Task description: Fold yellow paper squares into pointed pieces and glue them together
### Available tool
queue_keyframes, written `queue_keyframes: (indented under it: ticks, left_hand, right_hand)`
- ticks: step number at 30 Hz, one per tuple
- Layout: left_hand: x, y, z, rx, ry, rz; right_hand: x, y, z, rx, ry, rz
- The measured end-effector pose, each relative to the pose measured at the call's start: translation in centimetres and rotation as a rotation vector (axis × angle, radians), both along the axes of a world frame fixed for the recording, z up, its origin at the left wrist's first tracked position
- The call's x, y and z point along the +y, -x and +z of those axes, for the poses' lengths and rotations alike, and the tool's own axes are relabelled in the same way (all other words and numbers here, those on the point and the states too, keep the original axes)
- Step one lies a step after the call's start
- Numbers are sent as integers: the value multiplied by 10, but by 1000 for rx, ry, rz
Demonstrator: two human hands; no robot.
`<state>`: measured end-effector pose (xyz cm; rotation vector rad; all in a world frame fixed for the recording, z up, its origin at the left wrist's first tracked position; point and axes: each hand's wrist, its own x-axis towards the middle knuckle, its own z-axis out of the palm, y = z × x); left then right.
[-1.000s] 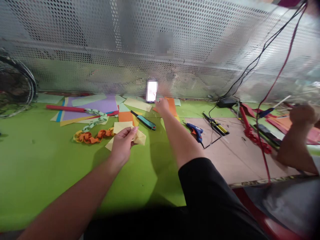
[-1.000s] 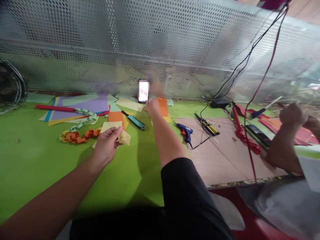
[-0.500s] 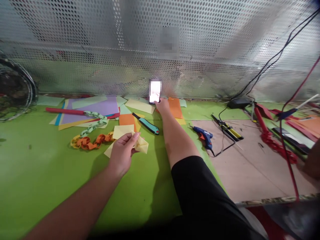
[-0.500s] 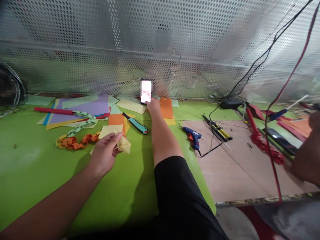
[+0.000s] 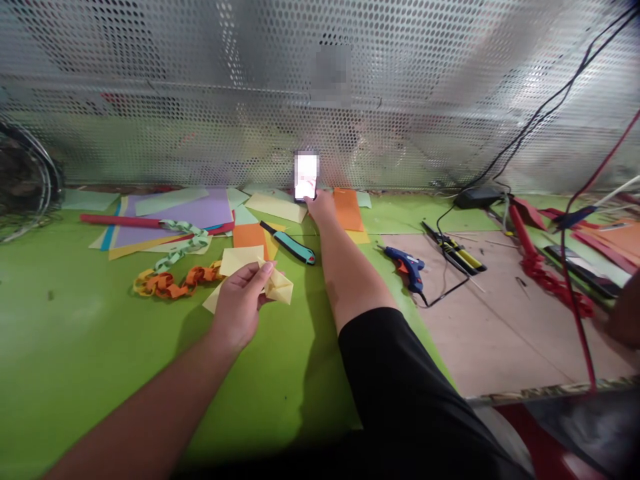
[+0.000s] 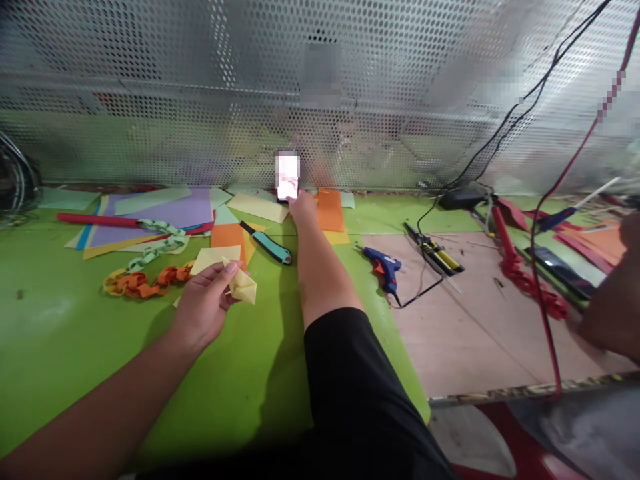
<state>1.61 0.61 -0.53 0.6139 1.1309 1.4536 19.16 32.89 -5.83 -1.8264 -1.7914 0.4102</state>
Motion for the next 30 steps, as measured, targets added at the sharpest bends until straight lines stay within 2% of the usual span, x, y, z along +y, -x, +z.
queue_keyframes:
  ticks: [30]
  left_hand:
    - [-1,-1,0,-33,1,4]
  right_hand:
    - [7,-4,-8,2,-52,19]
